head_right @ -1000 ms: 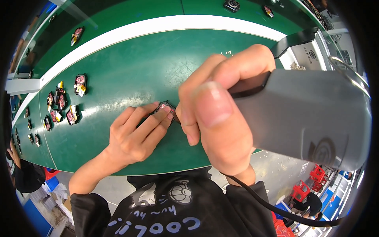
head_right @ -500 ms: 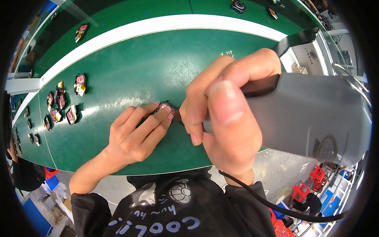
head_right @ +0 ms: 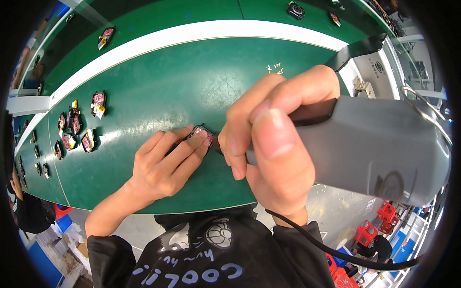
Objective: The person is assembling electronic components at a workshop station using an electric screwdriver.
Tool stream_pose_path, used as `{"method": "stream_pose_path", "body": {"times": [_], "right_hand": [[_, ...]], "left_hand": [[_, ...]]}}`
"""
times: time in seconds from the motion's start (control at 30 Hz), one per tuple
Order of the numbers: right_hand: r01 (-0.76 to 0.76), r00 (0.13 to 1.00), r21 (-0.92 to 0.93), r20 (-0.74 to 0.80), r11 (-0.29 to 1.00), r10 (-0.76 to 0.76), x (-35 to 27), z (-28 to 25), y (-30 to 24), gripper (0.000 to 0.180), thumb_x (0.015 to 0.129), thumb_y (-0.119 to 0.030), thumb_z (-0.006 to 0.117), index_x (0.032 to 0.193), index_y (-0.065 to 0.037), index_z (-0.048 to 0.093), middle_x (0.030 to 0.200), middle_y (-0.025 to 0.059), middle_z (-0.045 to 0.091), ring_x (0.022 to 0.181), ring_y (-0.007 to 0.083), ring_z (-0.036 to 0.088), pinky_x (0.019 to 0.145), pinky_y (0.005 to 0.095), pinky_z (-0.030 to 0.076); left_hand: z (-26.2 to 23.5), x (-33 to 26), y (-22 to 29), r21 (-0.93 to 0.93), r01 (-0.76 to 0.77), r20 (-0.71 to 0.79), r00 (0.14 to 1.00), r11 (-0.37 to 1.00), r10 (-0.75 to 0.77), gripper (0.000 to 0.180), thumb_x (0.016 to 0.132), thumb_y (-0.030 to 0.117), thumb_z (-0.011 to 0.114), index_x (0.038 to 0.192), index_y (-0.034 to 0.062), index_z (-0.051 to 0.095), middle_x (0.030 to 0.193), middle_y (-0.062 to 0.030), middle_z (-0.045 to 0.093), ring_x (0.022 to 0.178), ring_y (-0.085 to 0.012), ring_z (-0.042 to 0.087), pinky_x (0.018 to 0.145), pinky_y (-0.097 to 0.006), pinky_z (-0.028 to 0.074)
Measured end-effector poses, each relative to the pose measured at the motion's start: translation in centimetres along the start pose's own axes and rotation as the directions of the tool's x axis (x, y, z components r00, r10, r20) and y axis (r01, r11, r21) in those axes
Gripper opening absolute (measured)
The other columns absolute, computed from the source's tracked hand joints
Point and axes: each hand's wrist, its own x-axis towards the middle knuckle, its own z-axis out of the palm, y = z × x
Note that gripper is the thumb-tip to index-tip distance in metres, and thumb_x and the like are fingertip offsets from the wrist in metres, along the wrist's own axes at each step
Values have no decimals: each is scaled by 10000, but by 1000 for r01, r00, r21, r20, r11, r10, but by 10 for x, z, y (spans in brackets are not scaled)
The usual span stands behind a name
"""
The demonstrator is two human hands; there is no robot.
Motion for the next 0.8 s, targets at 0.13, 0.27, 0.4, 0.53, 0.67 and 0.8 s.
{"method": "stream_pose_path", "body": {"times": [0.13,0.27,0.4,0.53,0.67,0.8], "right_hand": [[4,1000,9,1,1000,-4,0,0,1,243,1083,-287,372,1009,-57,397,755,97,480,400,148,415,401,322,387],[11,1000,5,-1,1000,-11,0,0,2,239,1082,-283,382,1008,-56,399,752,98,481,397,148,415,396,323,386],[8,1000,-51,-2,999,-8,0,2,0,233,1075,-277,411,992,-60,395,734,95,486,399,151,422,397,325,389],[-21,1000,-151,-18,988,18,-2,7,-2,222,1061,-260,450,973,-64,394,708,91,485,393,153,417,397,327,388],[-55,998,-112,9,992,57,0,5,2,192,1048,-222,458,957,-66,395,685,86,476,395,151,411,397,324,386],[-88,996,-206,1,975,90,-2,8,1,171,1022,-181,481,937,-67,388,660,80,465,405,147,408,403,320,386]], "left_hand": [[0,-1,0,-3,2,-4,1000,1000,-2,127,745,13,764,758,32,639,859,-55,650,830,-203,676,611,-280,464],[0,0,0,-4,-4,7,1000,1000,4,124,746,12,763,758,31,641,860,-57,649,828,-203,674,612,-284,468],[1,-1,0,-21,-8,-3,1000,1000,8,129,745,3,766,758,16,638,860,-66,648,811,-202,663,613,-300,473],[3,0,0,-30,4,-5,1000,1000,-4,127,749,-15,759,756,2,634,858,-77,639,794,-202,649,615,-308,473],[5,0,0,-49,22,-21,1000,999,-23,119,742,-37,743,762,-6,629,852,-83,619,787,-206,630,625,-308,472],[-1,3,-2,-57,18,29,999,998,-17,115,733,-18,736,773,-3,629,810,-73,566,766,-208,595,642,-315,481]]}}
